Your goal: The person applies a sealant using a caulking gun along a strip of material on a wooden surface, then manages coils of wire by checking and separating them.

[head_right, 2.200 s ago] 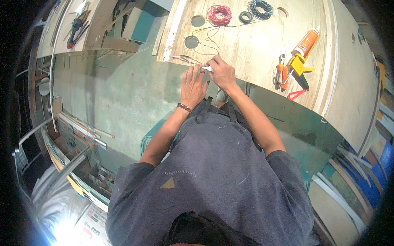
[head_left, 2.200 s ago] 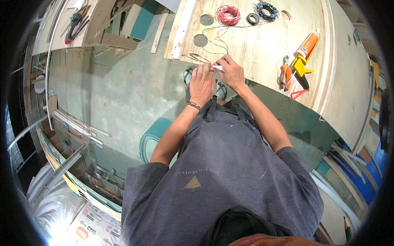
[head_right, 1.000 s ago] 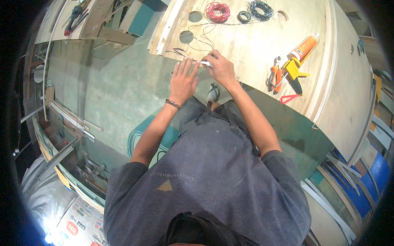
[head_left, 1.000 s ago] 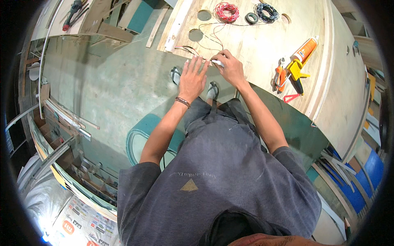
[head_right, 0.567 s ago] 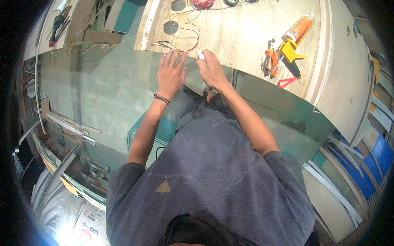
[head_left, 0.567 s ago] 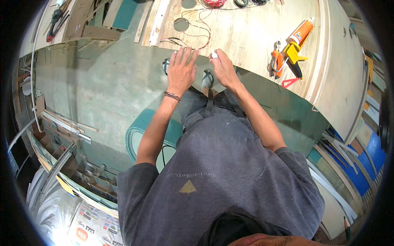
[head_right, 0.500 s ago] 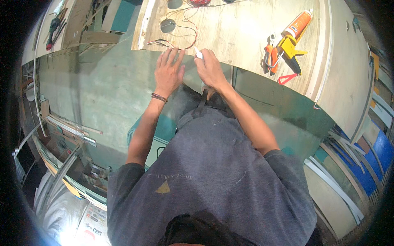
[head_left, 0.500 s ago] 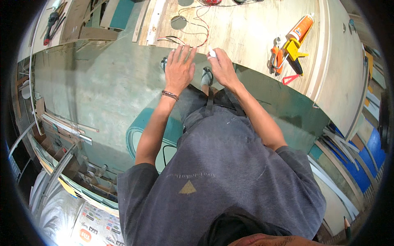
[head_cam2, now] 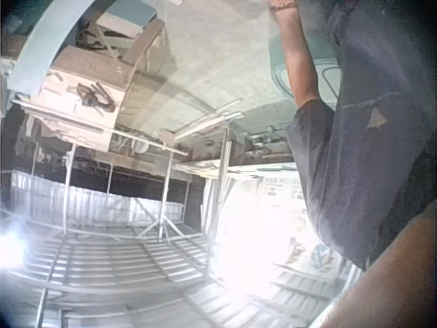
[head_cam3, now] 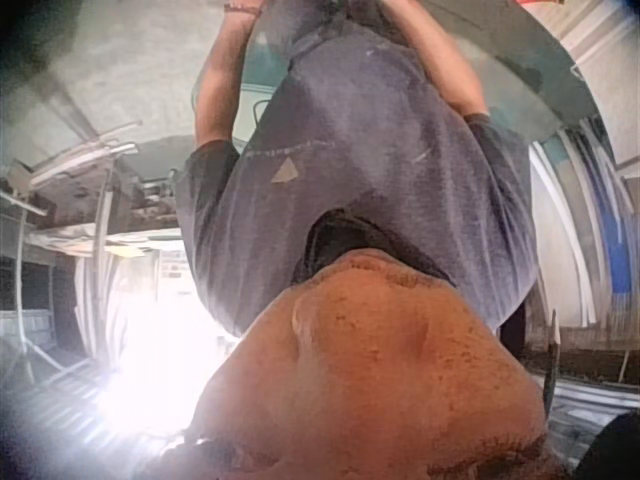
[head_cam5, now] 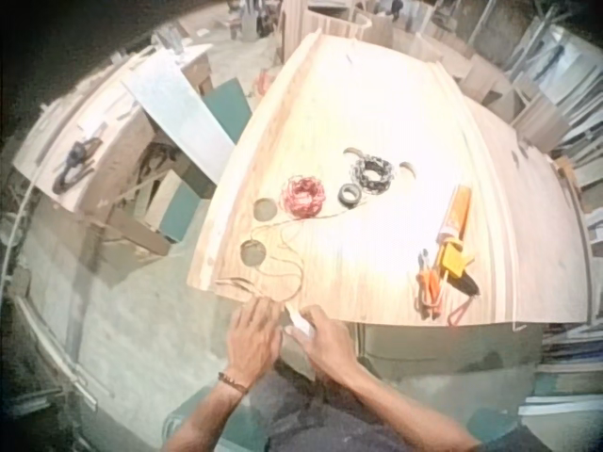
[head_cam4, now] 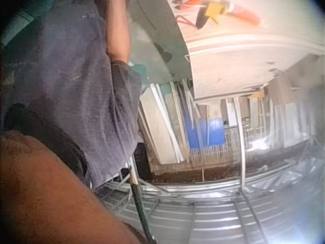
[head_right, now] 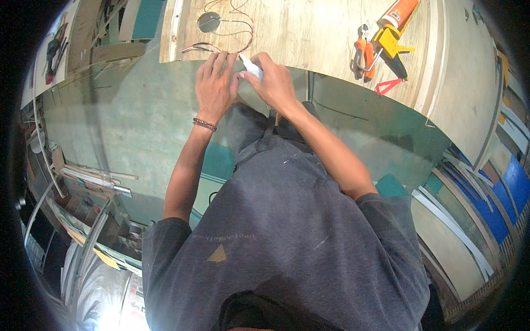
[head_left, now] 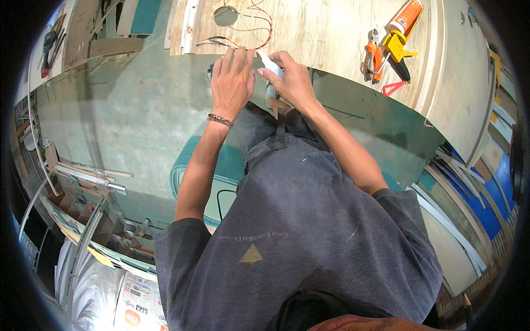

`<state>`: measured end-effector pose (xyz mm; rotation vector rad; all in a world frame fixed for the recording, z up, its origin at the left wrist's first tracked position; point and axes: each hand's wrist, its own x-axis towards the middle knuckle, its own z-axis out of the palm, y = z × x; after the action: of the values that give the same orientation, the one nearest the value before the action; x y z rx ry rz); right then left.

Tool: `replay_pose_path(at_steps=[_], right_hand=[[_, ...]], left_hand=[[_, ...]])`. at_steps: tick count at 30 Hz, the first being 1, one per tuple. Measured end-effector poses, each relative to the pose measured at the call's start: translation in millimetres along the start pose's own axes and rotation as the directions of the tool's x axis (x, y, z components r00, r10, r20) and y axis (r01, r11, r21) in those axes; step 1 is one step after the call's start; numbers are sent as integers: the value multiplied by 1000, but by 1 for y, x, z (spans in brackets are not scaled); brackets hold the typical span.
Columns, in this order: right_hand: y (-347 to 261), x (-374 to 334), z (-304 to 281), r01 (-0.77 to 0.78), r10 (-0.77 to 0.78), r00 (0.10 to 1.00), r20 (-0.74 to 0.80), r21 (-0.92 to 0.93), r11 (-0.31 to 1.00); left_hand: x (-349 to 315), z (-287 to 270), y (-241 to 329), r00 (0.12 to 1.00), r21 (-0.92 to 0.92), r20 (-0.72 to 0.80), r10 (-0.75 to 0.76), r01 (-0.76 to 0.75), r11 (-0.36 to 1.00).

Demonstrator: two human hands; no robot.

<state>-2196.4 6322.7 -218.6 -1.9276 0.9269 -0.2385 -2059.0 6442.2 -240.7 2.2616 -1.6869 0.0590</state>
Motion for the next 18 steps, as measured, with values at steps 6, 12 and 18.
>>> replay_pose_path(at_steps=[6, 12, 18], right_hand=[[-2, 3, 0, -3, 3, 1000, -16, -26, 1000], [-5, 5, 0, -14, 13, 1000, -15, -55, 998], [-3, 7, 2, -22, 21, 1000, -14, -53, 998]], left_hand=[[1, 2, 1, 1000, 27, 25, -5, 4, 1000], [-2, 3, 1, 999, 28, 30, -12, 11, 1000], [-2, 3, 1, 1000, 10, 20, -23, 23, 1000]])
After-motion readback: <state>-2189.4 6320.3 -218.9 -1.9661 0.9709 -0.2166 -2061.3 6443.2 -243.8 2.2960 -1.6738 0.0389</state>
